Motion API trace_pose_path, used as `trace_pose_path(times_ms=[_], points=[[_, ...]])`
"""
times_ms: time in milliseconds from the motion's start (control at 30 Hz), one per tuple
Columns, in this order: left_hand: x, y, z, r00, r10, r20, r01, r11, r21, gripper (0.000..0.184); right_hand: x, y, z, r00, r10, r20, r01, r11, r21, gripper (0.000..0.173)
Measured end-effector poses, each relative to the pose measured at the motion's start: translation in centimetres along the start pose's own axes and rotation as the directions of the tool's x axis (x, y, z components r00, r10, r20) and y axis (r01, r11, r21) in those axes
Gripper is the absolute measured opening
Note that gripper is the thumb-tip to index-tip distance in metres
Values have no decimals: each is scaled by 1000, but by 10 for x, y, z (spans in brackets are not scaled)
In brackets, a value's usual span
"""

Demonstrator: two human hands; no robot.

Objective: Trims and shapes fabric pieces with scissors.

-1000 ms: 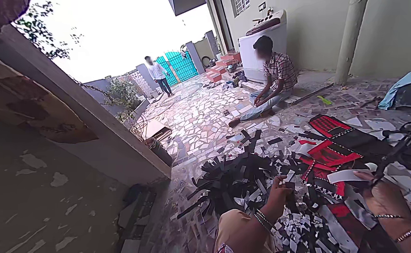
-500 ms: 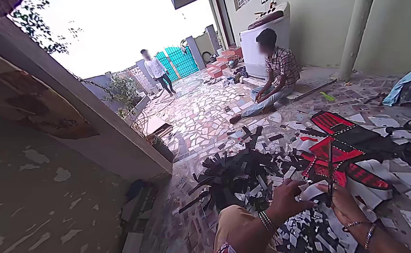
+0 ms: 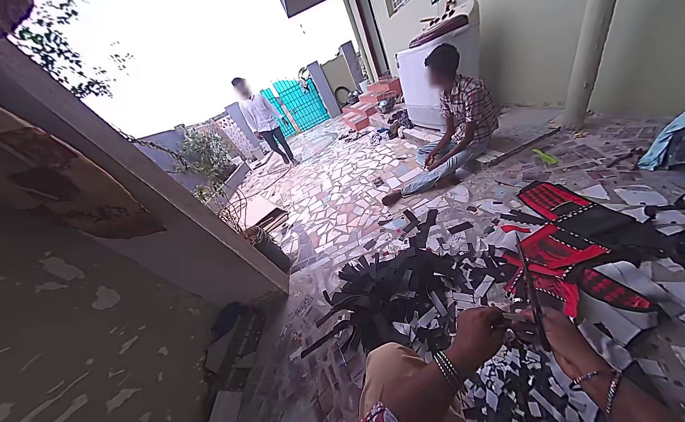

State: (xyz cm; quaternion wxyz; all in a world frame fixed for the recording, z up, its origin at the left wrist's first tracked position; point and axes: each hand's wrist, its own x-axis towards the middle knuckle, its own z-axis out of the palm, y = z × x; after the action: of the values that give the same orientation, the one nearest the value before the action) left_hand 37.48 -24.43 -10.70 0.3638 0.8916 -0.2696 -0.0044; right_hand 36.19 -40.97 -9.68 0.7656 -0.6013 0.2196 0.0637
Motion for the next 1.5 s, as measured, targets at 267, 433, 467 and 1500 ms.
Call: trace_pose_path(times_ms=[267,433,467,1500], points=[[8,-8,-2,928,-330,174,363,688,-628,21,7,-5,-12,992,-121,47,117,990,75,16],[8,-7,-7,896,-390,214,415,561,-716,20,8,-8,-17,977,-192,88,190,981,39,24],[8,-7,-7,893,-398,210,417,558,-717,20,7,-8,-18,974,-207,94,205,978,26,26],[8,-5,-12,887,-266,377,425,788,-445,13,7,-23,-22,980,-106,172,164,911,-378,31]])
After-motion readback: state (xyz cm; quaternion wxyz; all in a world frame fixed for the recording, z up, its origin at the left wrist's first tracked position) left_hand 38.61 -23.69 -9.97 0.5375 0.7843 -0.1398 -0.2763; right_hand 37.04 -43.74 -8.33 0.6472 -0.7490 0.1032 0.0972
